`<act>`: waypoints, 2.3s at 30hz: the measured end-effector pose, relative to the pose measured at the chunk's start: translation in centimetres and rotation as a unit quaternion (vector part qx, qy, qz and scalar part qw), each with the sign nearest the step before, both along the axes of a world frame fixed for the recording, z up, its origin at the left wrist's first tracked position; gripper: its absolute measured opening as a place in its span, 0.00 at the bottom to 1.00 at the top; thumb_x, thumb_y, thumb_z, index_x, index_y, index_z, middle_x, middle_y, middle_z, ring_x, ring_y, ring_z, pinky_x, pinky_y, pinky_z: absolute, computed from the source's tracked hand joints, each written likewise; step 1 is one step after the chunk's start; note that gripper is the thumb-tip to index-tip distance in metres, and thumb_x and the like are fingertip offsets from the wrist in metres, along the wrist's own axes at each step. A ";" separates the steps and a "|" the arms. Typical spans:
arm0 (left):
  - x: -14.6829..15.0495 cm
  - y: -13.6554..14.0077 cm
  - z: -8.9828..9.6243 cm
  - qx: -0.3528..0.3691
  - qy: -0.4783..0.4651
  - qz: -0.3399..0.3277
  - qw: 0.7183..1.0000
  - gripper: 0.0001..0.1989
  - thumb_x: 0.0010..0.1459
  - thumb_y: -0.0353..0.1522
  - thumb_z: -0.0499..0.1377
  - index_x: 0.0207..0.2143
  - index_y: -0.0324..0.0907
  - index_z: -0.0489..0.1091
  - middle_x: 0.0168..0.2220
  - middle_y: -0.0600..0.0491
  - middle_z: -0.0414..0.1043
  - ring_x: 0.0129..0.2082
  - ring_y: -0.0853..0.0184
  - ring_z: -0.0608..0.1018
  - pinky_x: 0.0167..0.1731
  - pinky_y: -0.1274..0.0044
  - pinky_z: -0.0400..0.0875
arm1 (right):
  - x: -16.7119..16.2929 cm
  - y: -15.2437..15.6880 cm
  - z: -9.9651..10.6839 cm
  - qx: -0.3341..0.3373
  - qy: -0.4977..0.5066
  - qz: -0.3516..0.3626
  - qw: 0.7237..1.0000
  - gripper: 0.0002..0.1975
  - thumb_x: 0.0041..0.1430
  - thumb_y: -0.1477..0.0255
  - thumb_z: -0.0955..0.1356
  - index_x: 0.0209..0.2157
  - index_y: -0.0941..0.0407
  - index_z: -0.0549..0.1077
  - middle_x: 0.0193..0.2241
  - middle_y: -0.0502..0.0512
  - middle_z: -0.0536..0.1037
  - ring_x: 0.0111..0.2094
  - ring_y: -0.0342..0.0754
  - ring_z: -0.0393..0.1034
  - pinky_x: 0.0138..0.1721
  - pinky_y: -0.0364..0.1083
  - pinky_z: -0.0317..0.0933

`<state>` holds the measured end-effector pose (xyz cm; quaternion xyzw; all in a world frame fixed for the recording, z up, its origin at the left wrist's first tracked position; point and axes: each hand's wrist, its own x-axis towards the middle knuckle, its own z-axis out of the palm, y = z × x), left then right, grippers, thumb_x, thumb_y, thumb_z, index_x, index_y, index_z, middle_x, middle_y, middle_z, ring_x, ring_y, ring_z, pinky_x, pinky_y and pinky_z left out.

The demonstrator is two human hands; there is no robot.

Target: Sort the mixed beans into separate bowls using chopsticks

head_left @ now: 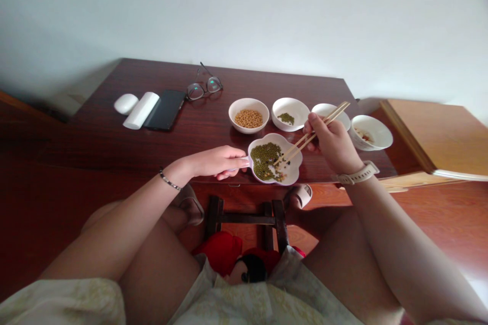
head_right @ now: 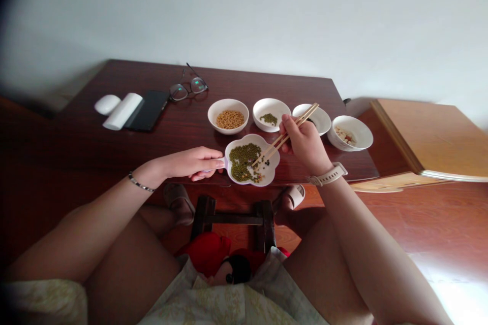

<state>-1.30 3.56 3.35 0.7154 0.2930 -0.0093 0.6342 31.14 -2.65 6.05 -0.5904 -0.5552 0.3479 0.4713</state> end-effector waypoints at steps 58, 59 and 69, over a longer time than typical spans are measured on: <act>0.0 -0.1 0.1 -0.010 -0.009 0.006 1.000 0.25 0.72 0.54 0.61 0.34 0.43 0.69 0.25 0.57 0.67 0.20 0.73 0.66 0.23 0.77 0.59 | -0.1 0.0 0.1 -0.006 -0.003 0.010 1.000 0.27 0.74 0.44 0.68 0.29 0.51 0.72 0.15 0.48 0.69 0.17 0.44 0.63 0.21 0.46 0.55; 0.0 -0.1 0.1 -0.010 -0.009 0.005 1.000 0.24 0.72 0.53 0.61 0.34 0.43 0.69 0.25 0.57 0.68 0.20 0.73 0.66 0.23 0.77 0.59 | -0.1 0.0 0.2 -0.008 -0.003 0.008 1.000 0.27 0.74 0.44 0.68 0.29 0.51 0.72 0.15 0.48 0.69 0.17 0.44 0.63 0.21 0.46 0.55; -0.1 -0.1 0.0 -0.004 -0.012 0.000 1.000 0.24 0.73 0.53 0.60 0.35 0.43 0.68 0.25 0.57 0.67 0.20 0.73 0.66 0.23 0.78 0.60 | 0.0 -0.1 0.5 0.001 -0.040 0.002 0.999 0.28 0.75 0.44 0.67 0.28 0.51 0.71 0.15 0.49 0.70 0.18 0.45 0.63 0.21 0.46 0.54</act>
